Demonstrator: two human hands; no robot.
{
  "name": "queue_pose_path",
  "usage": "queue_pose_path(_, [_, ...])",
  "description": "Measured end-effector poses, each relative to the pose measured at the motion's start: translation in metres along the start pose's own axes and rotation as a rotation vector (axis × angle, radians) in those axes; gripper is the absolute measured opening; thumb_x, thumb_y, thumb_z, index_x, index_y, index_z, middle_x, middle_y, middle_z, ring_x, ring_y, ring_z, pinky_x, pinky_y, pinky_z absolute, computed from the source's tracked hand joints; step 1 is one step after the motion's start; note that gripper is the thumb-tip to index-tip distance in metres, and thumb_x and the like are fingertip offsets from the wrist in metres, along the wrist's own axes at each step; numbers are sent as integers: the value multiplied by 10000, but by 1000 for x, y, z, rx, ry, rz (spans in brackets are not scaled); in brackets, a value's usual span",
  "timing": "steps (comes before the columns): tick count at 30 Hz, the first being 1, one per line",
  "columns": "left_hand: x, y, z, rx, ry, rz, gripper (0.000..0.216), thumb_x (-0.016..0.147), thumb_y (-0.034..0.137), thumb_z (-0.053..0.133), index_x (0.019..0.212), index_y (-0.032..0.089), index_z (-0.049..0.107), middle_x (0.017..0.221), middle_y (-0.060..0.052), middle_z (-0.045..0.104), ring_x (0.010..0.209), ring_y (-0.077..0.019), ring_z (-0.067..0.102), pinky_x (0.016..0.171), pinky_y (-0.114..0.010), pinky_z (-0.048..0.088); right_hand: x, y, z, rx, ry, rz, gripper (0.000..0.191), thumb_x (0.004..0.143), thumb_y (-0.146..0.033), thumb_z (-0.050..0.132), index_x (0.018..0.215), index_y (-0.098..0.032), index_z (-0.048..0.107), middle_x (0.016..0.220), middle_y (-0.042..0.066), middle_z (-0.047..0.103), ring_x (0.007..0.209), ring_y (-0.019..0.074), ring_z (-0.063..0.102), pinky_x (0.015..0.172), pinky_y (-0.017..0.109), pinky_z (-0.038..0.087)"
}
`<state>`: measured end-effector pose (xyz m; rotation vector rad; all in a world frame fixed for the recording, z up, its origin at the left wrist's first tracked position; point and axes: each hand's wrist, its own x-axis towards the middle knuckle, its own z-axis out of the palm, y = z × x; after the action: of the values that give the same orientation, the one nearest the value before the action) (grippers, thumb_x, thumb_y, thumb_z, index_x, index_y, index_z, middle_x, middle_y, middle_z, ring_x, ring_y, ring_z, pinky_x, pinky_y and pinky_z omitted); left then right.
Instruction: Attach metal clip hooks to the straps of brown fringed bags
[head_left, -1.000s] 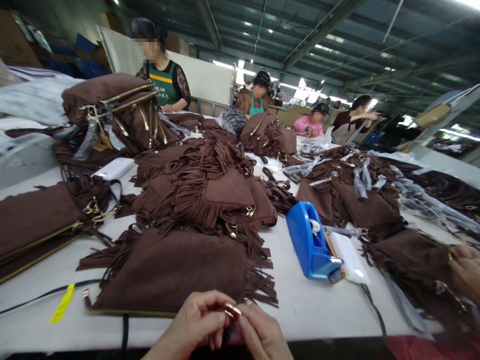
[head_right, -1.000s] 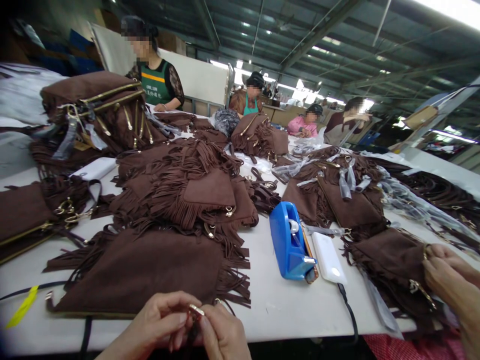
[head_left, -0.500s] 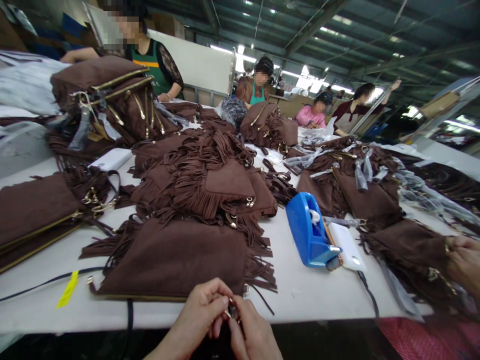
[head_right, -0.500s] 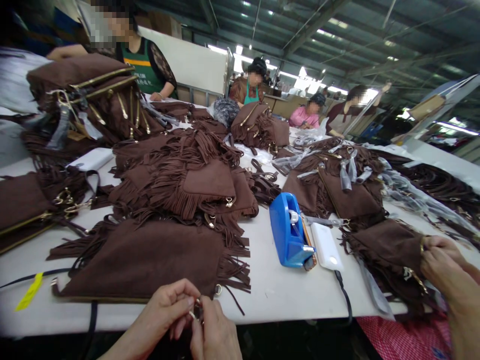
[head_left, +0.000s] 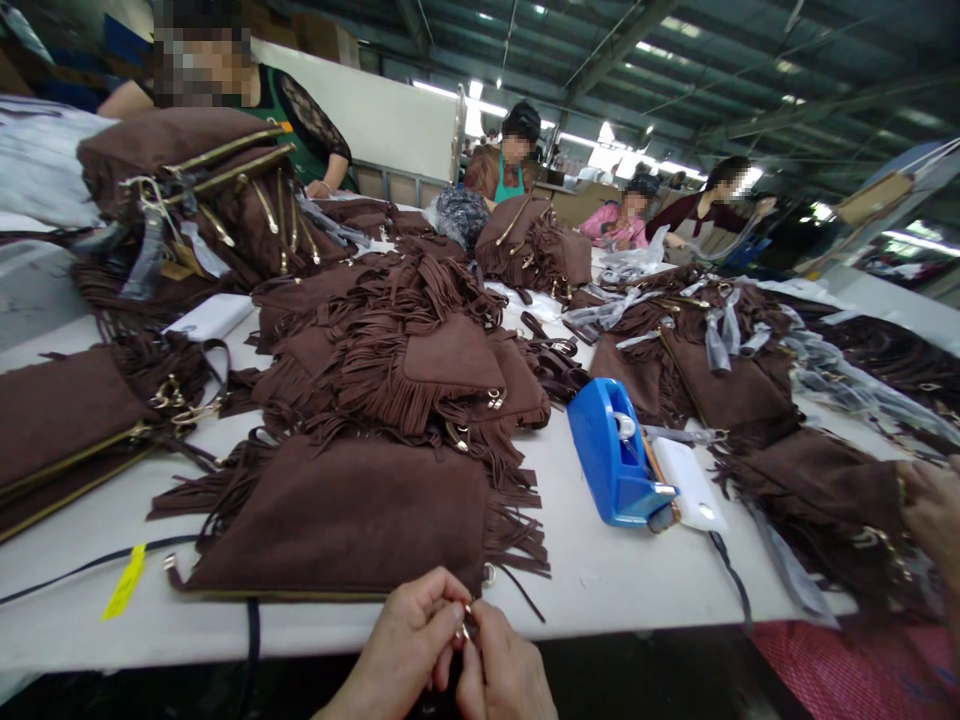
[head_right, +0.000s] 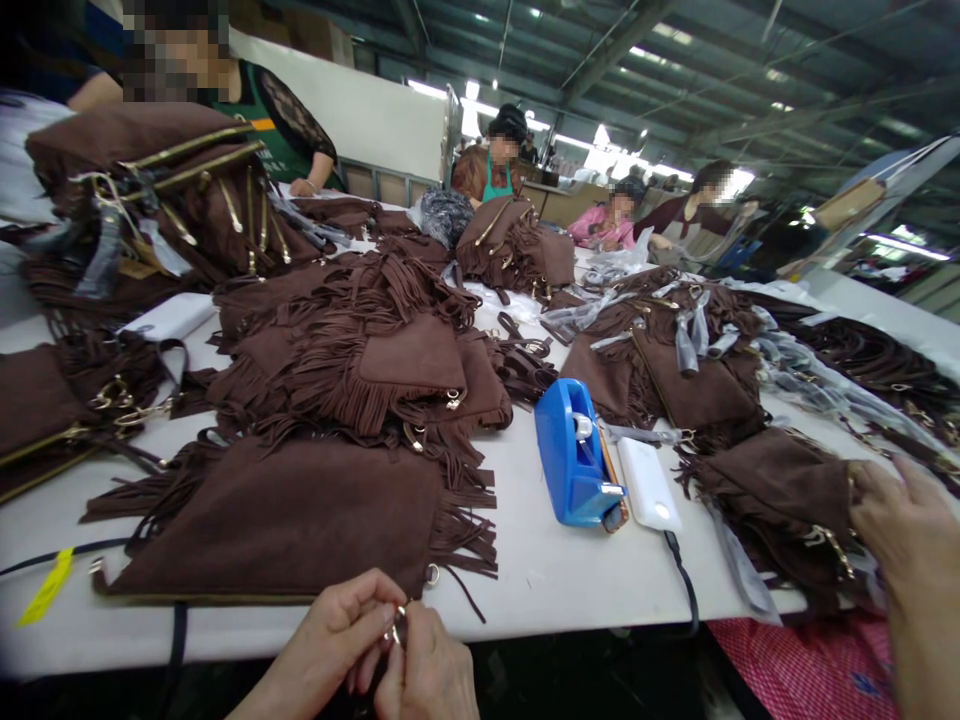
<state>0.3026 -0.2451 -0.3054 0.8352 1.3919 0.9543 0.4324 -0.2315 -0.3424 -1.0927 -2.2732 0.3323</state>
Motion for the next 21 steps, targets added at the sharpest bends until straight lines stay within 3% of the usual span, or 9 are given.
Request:
queue_pose_path(2, [-3, -3, -8, 178, 72, 188, 241, 831, 343, 396, 795, 169, 558, 593, 15, 570, 438, -88, 498, 421, -190, 385, -7, 6, -1, -30, 29, 76, 336, 927, -295, 186, 976, -200, 504, 695, 35, 673, 525, 176, 642, 503, 259, 472])
queue_pose_path(4, [-6, -7, -19, 432, 226, 516, 196, 853, 252, 409, 890, 180, 587, 749, -28, 623, 661, -129, 596, 610, -223, 476, -12, 16, -3, -62, 37, 161, 350, 928, -325, 205, 991, -198, 525, 720, 49, 691, 536, 189, 649, 526, 271, 483])
queue_pose_path(6, [-9, -10, -27, 674, 325, 804, 203, 840, 151, 427, 959, 179, 589, 864, -56, 628, 806, -147, 597, 718, -230, 475, -15, 24, -7, -63, 15, 224, 371, 927, -339, 214, 981, -185, 548, 696, 58, 691, 528, 193, 649, 520, 269, 484])
queue_pose_path(8, [-9, -11, -27, 862, 357, 949, 234, 825, 98, 425, 983, 163, 585, 883, -71, 621, 806, -157, 579, 708, -241, 469, -13, 30, -11, -56, -16, 249, 396, 927, -343, 210, 952, -172, 566, 660, 65, 683, 508, 190, 645, 498, 259, 483])
queue_pose_path(11, [-3, -7, -10, 1043, 399, 1001, 243, 807, 120, 442, 1003, 150, 582, 930, -92, 618, 856, -214, 549, 744, -340, 445, -4, 32, -18, -93, -14, 219, 418, 925, -339, 203, 946, -132, 565, 685, 94, 694, 524, 199, 659, 497, 264, 500])
queue_pose_path(15, [17, -3, 21, 1210, 485, 902, 260, 755, 111, 428, 960, 109, 587, 1003, -131, 610, 943, -284, 522, 795, -456, 407, 8, 31, -28, -139, 23, 145, 411, 925, -306, 203, 937, -95, 554, 708, 112, 705, 555, 195, 677, 493, 247, 518])
queue_pose_path(18, [31, -7, 31, 1340, 584, 908, 263, 751, 64, 382, 904, 74, 595, 964, -163, 613, 907, -294, 532, 744, -451, 432, 12, 29, -33, -181, 45, 118, 390, 924, -278, 204, 921, -101, 551, 681, 97, 703, 520, 187, 669, 469, 244, 515])
queue_pose_path(21, [38, -9, 26, 1362, 571, 989, 267, 791, 54, 335, 837, 81, 596, 881, -155, 615, 826, -259, 548, 693, -399, 464, 17, 27, -35, -221, 83, 86, 381, 925, -265, 191, 922, -110, 538, 670, 89, 689, 511, 191, 661, 458, 262, 513])
